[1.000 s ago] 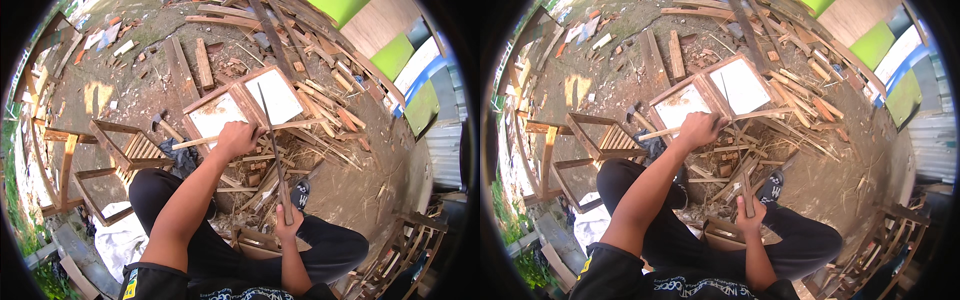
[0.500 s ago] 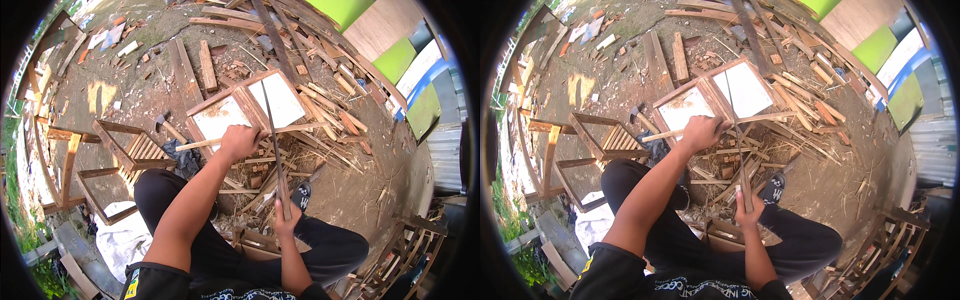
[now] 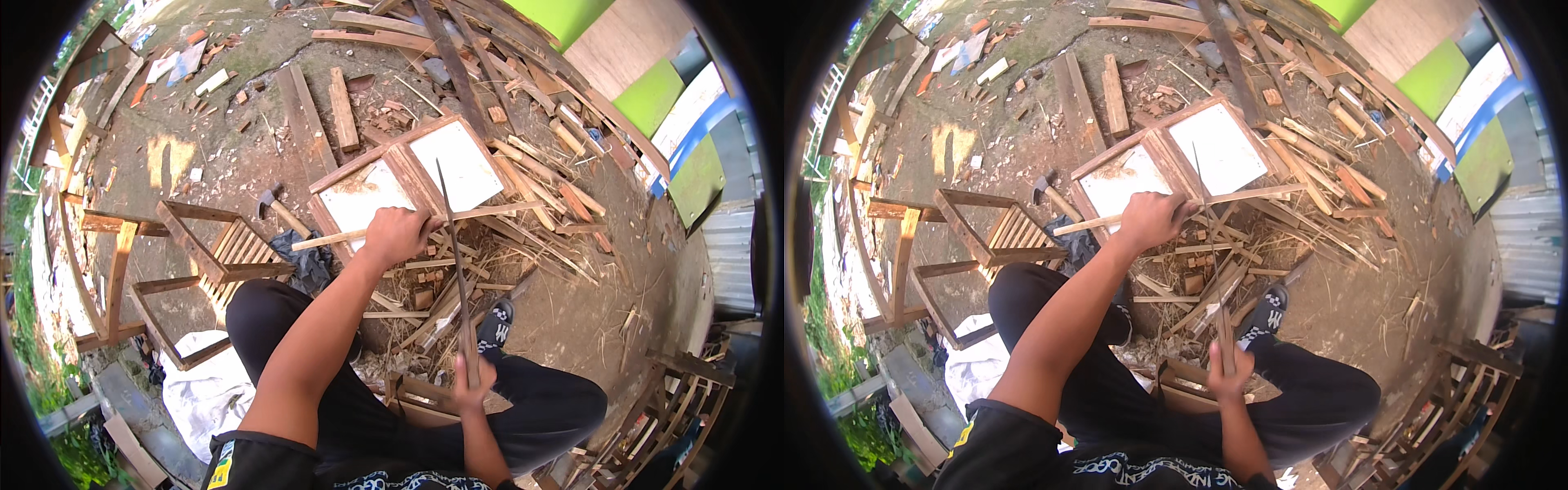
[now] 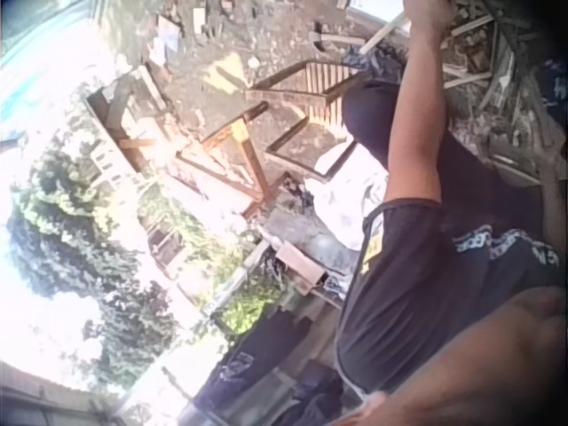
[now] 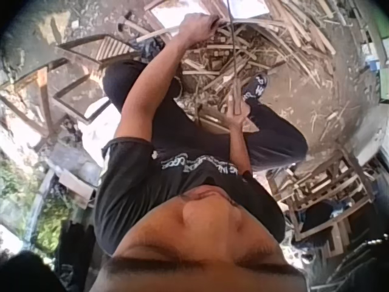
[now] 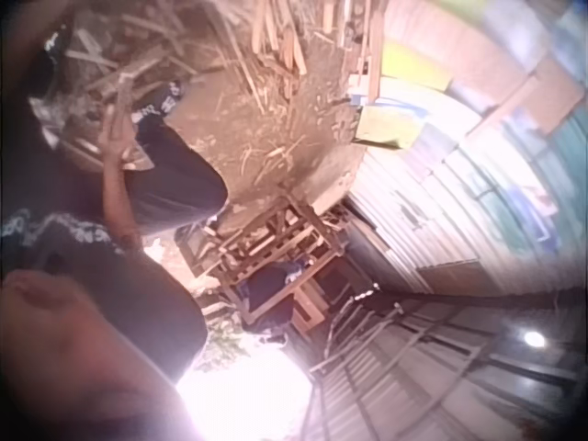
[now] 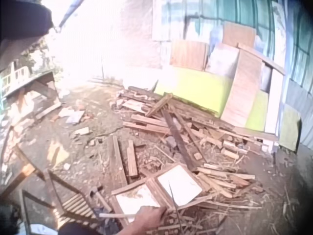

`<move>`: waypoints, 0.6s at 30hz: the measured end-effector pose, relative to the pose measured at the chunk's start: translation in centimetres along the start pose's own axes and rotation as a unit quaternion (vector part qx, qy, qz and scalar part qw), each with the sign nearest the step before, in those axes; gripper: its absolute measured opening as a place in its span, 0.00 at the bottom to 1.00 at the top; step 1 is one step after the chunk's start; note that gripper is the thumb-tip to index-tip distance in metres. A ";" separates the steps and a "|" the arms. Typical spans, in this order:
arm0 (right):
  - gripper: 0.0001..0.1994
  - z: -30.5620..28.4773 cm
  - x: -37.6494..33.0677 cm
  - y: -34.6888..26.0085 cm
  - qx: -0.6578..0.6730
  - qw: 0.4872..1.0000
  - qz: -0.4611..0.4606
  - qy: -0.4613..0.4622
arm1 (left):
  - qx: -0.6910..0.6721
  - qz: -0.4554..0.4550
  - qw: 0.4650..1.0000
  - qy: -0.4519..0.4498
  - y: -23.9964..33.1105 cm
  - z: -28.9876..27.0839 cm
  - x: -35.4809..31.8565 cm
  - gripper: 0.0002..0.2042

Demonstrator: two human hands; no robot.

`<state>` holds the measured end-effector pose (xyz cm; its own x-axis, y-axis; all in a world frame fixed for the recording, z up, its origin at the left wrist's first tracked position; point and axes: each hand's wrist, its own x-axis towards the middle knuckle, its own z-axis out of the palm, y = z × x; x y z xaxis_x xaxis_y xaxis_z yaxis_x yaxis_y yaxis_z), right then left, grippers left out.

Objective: The person sits on the ground and uses a hand saw to cut thin wooden slats to size. They then fit the slats into the frame of a wooden chair and secure them with a hammer.

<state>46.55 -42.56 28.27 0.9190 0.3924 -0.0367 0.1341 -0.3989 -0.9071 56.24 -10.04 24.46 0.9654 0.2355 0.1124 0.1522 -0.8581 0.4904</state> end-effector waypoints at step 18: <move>0.09 -2.2 -4.6 -0.1 0.006 0.998 0.061 0.018 | -0.014 -0.014 1.000 0.021 0.1 0.1 -0.6 0.21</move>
<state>43.10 -46.17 29.51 0.9411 0.3114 -0.1314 0.0170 -0.4320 -0.9017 55.71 -10.27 24.39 0.9511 0.2783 0.1339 0.1725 -0.8383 0.5172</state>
